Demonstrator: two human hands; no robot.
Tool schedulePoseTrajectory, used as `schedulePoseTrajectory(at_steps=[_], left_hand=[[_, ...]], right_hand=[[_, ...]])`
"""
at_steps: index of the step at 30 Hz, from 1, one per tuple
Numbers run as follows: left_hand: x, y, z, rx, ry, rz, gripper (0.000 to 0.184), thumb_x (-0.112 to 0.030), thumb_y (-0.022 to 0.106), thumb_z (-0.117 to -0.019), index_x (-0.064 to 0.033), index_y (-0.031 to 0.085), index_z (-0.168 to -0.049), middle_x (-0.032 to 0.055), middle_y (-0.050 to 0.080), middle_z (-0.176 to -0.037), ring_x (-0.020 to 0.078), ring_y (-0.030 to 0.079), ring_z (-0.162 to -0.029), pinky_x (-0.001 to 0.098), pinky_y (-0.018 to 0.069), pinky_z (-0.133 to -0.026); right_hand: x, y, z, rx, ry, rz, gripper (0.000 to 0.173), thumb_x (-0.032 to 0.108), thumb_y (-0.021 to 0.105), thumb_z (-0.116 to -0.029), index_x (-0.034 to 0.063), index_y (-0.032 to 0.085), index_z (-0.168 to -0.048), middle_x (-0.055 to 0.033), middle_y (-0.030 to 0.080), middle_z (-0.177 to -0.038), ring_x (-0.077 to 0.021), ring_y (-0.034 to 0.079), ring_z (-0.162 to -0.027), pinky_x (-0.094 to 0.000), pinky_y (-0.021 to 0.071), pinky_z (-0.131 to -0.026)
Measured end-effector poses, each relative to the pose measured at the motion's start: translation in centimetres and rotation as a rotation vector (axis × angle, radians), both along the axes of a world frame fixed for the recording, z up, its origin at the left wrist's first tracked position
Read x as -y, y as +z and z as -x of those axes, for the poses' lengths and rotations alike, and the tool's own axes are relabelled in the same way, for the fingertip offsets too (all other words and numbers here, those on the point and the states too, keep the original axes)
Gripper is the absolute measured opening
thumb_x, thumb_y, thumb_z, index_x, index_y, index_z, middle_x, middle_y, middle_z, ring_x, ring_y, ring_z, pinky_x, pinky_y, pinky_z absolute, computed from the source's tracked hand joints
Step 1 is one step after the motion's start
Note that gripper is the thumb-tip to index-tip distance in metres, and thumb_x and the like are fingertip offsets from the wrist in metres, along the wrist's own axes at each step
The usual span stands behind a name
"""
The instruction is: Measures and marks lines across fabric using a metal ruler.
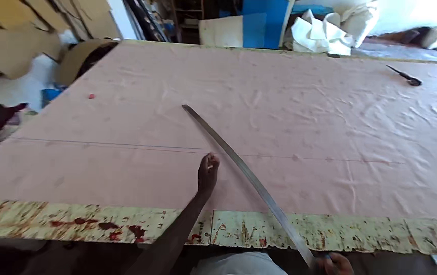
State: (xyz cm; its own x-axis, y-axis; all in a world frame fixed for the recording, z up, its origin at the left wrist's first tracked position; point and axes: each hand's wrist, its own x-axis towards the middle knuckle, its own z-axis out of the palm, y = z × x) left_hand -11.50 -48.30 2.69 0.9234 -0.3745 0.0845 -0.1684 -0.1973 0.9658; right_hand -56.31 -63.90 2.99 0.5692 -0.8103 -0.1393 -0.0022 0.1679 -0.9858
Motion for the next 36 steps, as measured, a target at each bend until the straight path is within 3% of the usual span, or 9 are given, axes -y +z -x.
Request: schedulePoseTrajectory(at_steps=[5, 9, 12, 17, 20, 26, 30, 33, 36], left_hand=[[3.1, -1.7, 11.9, -0.469, -0.548, 0.069, 0.049, -0.024, 0.059, -0.1032, -0.0032, 0.048, -0.146, 0.0122, 0.072, -0.115, 0.0237, 0.073, -0.100, 0.0439, 0.0607, -0.092], [6.6, -2.7, 16.7, -0.637, -1.005, 0.099, 0.067, -0.030, 0.062, -0.1024, -0.0054, 0.031, -0.157, 0.0130, 0.066, -0.131, 0.0227, 0.070, -0.110, 0.0419, 0.0581, -0.097], [8.8, -3.3, 17.6, -0.749, -1.121, 0.224, 0.078, -0.020, 0.064, -0.0999, -0.0081, 0.018, -0.161, 0.0159, 0.065, -0.130, 0.0233, 0.068, -0.112, 0.0419, 0.0566, -0.096], [11.7, -3.0, 18.1, -0.865, -0.949, 0.232, 0.082, -0.010, 0.063, -0.0989, -0.0140, 0.011, -0.163, 0.0174, 0.069, -0.117, 0.0272, 0.072, -0.100, 0.0431, 0.0609, -0.089], [14.6, -2.8, 20.4, -0.848, -0.882, 0.218, 0.088, -0.008, 0.066, -0.0968, -0.0147, 0.009, -0.164, 0.0160, 0.070, -0.117, 0.0265, 0.072, -0.097, 0.0421, 0.0614, -0.087], [22.6, -3.8, 26.6, -0.710, -0.630, 0.178, 0.074, -0.013, 0.067, -0.0966, -0.0088, 0.027, -0.159, 0.0112, 0.073, -0.106, 0.0214, 0.072, -0.091, 0.0383, 0.0609, -0.086], [28.1, -2.7, 32.0, -0.691, -0.402, 0.186, 0.056, -0.016, 0.062, -0.1018, -0.0082, 0.041, -0.153, 0.0150, 0.073, -0.104, 0.0246, 0.073, -0.091, 0.0404, 0.0611, -0.088], [30.7, -0.9, 35.6, -0.662, -0.320, 0.227, 0.035, -0.018, 0.052, -0.1070, -0.0036, 0.059, -0.138, 0.0181, 0.072, -0.111, 0.0268, 0.072, -0.095, 0.0420, 0.0607, -0.090], [32.8, 0.7, 36.8, -0.599, -0.273, 0.194, 0.029, -0.018, 0.063, -0.1019, -0.0007, 0.065, -0.126, 0.0148, 0.072, -0.105, 0.0225, 0.071, -0.090, 0.0380, 0.0610, -0.085]], right_hand=[[1.5, 0.7, -8.0, 0.039, -0.137, -0.080, 0.027, 0.011, 0.045, -0.1009, 0.0054, 0.042, -0.127, -0.0080, 0.070, -0.083, -0.0207, 0.071, -0.070, -0.0383, 0.0624, -0.064], [2.8, 0.1, -14.4, 0.049, -0.244, 0.033, 0.026, 0.008, 0.045, -0.1016, 0.0022, 0.041, -0.127, -0.0079, 0.070, -0.084, -0.0180, 0.071, -0.071, -0.0358, 0.0620, -0.065], [3.6, -0.2, -17.9, 0.052, -0.243, -0.003, 0.025, 0.008, 0.046, -0.1015, 0.0028, 0.041, -0.125, -0.0083, 0.065, -0.086, -0.0170, 0.068, -0.074, -0.0356, 0.0607, -0.068], [7.0, -0.6, -19.3, 0.032, -0.276, -0.173, 0.018, 0.005, 0.047, -0.1032, 0.0031, 0.044, -0.121, -0.0104, 0.061, -0.080, -0.0176, 0.064, -0.066, -0.0336, 0.0574, -0.061], [10.4, -1.1, -17.9, 0.044, -0.302, -0.240, 0.015, 0.004, 0.047, -0.1048, 0.0027, 0.044, -0.120, -0.0128, 0.062, -0.083, -0.0192, 0.066, -0.070, -0.0340, 0.0583, -0.065], [19.3, -1.1, -13.5, -0.023, -0.112, -0.339, 0.015, 0.006, 0.046, -0.1070, 0.0033, 0.045, -0.121, -0.0160, 0.071, -0.103, -0.0226, 0.071, -0.092, -0.0359, 0.0574, -0.083], [25.4, -0.5, -9.3, -0.065, 0.144, -0.374, 0.018, 0.019, 0.050, -0.1077, 0.0112, 0.047, -0.124, -0.0079, 0.067, -0.122, -0.0204, 0.065, -0.110, -0.0392, 0.0536, -0.093], [28.4, 1.3, -7.3, -0.104, 0.218, -0.409, 0.023, 0.028, 0.050, -0.1083, 0.0169, 0.045, -0.128, -0.0033, 0.063, -0.132, -0.0188, 0.061, -0.117, -0.0414, 0.0502, -0.093], [30.2, 2.5, -6.8, -0.071, 0.248, -0.425, 0.022, 0.026, 0.049, -0.1084, 0.0169, 0.044, -0.128, -0.0034, 0.062, -0.133, -0.0181, 0.059, -0.120, -0.0426, 0.0476, -0.095]])
